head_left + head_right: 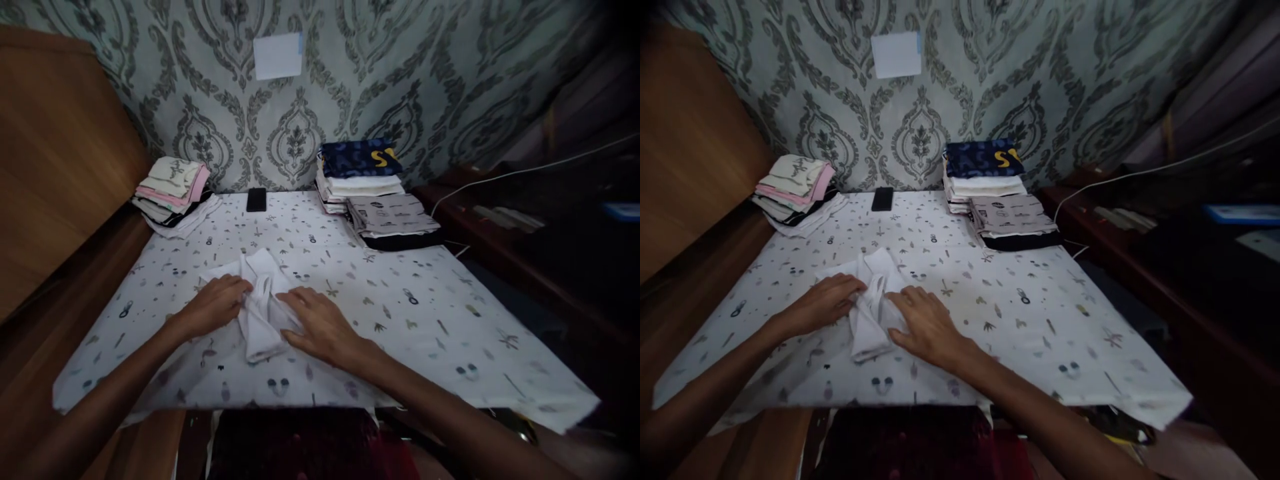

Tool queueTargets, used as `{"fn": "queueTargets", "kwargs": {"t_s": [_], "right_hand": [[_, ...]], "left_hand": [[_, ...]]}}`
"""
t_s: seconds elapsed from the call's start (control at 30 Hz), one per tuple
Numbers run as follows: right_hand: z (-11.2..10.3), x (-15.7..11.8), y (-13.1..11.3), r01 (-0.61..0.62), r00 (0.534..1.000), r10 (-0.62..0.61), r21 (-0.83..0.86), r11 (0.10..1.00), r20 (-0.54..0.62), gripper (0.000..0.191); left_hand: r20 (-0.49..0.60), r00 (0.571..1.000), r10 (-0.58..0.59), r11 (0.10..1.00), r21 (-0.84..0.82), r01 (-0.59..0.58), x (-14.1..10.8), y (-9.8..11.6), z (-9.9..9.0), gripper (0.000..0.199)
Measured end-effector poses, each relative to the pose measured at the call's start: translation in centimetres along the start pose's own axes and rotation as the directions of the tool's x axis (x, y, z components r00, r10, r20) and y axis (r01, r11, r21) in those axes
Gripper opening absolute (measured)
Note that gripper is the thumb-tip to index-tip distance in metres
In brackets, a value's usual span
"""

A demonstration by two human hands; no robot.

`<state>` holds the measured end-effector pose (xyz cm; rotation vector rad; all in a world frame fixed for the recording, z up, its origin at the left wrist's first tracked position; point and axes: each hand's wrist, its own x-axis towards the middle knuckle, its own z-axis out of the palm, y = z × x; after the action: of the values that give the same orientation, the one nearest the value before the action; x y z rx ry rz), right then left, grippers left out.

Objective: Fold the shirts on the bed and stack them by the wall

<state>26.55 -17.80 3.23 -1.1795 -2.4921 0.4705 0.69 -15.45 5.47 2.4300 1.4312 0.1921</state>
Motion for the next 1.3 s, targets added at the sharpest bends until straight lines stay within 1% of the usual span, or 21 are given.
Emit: {"fn": "queueTargets", "kwargs": {"t_s": [0.1, 0.2, 0.27, 0.33, 0.4, 0.43, 0.47, 0.5, 0.57, 0.6, 0.63, 0.7, 0.77, 0.83, 0.9, 0.93, 1.0, 1.07, 1.13, 1.23, 1.3], "right_hand": [[0.4, 1.6, 0.3, -0.103, 0.993, 0.107, -0.078, 0.992, 0.05, 0.046], [-0.3, 2.0, 4.0, -0.26, 0.962, 0.269, 0.149, 0.954, -0.044, 0.043], [-1.0, 1.6, 6.7, -0.394, 0.897, 0.434, 0.295, 0.87, -0.081, 0.034], [-1.5, 1.2, 8.1, -0.487, 0.814, 0.556, 0.326, 0.81, -0.166, 0.029], [-1.4, 0.8, 7.5, -0.466, 0.785, 0.541, 0.287, 0.837, -0.303, 0.027], [-1.2, 0.7, 6.5, -0.408, 0.807, 0.479, 0.26, 0.875, -0.346, 0.028], [-0.8, 0.8, 5.0, -0.324, 0.853, 0.39, 0.236, 0.916, -0.347, 0.029], [-0.4, 1.0, 3.3, -0.23, 0.907, 0.29, 0.217, 0.949, -0.306, 0.03], [0.8, 1.6, -0.2, -0.067, 0.992, 0.087, 0.194, 0.979, -0.095, 0.036], [1.4, 2.1, -1.7, -0.035, 0.999, 0.035, 0.16, 0.986, 0.001, 0.043], [2.0, 2.6, -2.9, -0.032, 0.997, 0.023, 0.121, 0.992, 0.072, 0.05], [3.1, 3.7, -4.4, -0.068, 0.985, 0.061, 0.038, 0.997, 0.161, 0.051], [3.7, 4.4, -4.7, -0.116, 0.975, 0.111, 0.017, 0.993, 0.191, 0.031], [3.6, 4.6, -4.2, -0.169, 0.972, 0.151, 0.088, 0.982, 0.18, 0.013], [2.7, 4.0, -3.5, -0.232, 0.97, 0.201, 0.268, 0.935, 0.136, 0.008], [1.9, 3.4, -3.0, -0.258, 0.966, 0.235, 0.391, 0.883, 0.107, 0.006], [-0.5, 1.7, -2.1, -0.272, 0.947, 0.317, 0.641, 0.718, 0.048, 0.014], [-3.5, -0.4, -1.2, -0.256, 0.908, 0.418, 0.792, 0.555, 0.001, 0.025], [-6.4, -2.5, -0.3, -0.24, 0.86, 0.507, 0.831, 0.502, -0.058, 0.03], [-9.1, -3.8, 1.0, -0.184, 0.808, 0.573, 0.868, 0.461, -0.133, 0.031], [-9.8, -2.8, 2.2, -0.171, 0.786, 0.604, 0.892, 0.419, -0.133, 0.032]], "left_hand": [[0.062, 0.997, -0.045, 0.996, 0.075, 0.041, -1.0, -0.8, -0.5, 0.024], [0.11, 0.993, -0.031, 0.997, -0.072, 0.04, -3.5, -1.9, -2.5, 0.019], [0.185, 0.983, -0.003, 0.98, -0.196, 0.04, -5.3, -2.5, -3.8, 0.017], [0.298, 0.955, 0.011, 0.955, -0.285, 0.077, -6.5, -2.7, -4.6, 0.015], [0.43, 0.902, 0.03, 0.93, -0.342, 0.132, -6.9, -2.6, -4.6, 0.015], [0.48, 0.877, 0.039, 0.921, -0.357, 0.155, -6.8, -2.6, -4.4, 0.018], [0.506, 0.862, 0.043, 0.916, -0.363, 0.168, -6.5, -2.7, -4.1, 0.021], [0.499, 0.866, 0.031, 0.917, -0.358, 0.173, -6.0, -2.9, -3.6, 0.024], [0.367, 0.927, -0.081, 0.943, -0.272, 0.19, -4.9, -3.7, -2.5, 0.03], [0.248, 0.952, -0.177, 0.957, -0.182, 0.225, -4.4, -4.1, -1.8, 0.03], [0.116, 0.956, -0.27, 0.956, -0.081, 0.28, -3.9, -4.6, -1.3, 0.029], [-0.068, 0.915, -0.398, 0.913, 0.073, 0.402, -3.4, -5.3, -0.4, 0.029], [-0.053, 0.883, -0.466, 0.878, 0.102, 0.469, -3.4, -5.7, -0.1, 0.027], [0.063, 0.884, -0.463, 0.886, 0.004, 0.464, -3.9, -5.9, -0.4, 0.025], [0.143, 0.91, -0.389, 0.887, -0.21, 0.412, -4.6, -6.1, -1.2, 0.027], [0.151, 0.924, -0.35, 0.856, -0.35, 0.381, -5.1, -6.2, -1.8, 0.03], [0.12, 0.926, -0.358, 0.699, -0.623, 0.352, -6.1, -6.0, -3.3, 0.034], [0.062, 0.876, -0.478, 0.485, -0.813, 0.322, -7.0, -5.4, -5.2, 0.037], [-0.017, 0.799, -0.601, 0.336, -0.913, 0.233, -7.4, -4.2, -7.2, 0.037], [-0.125, 0.724, -0.679, 0.298, -0.947, 0.116, -6.5, -2.1, -9.5, 0.037], [-0.168, 0.72, -0.673, 0.34, -0.935, 0.1, -4.6, -1.1, -10.5, 0.037]]}}
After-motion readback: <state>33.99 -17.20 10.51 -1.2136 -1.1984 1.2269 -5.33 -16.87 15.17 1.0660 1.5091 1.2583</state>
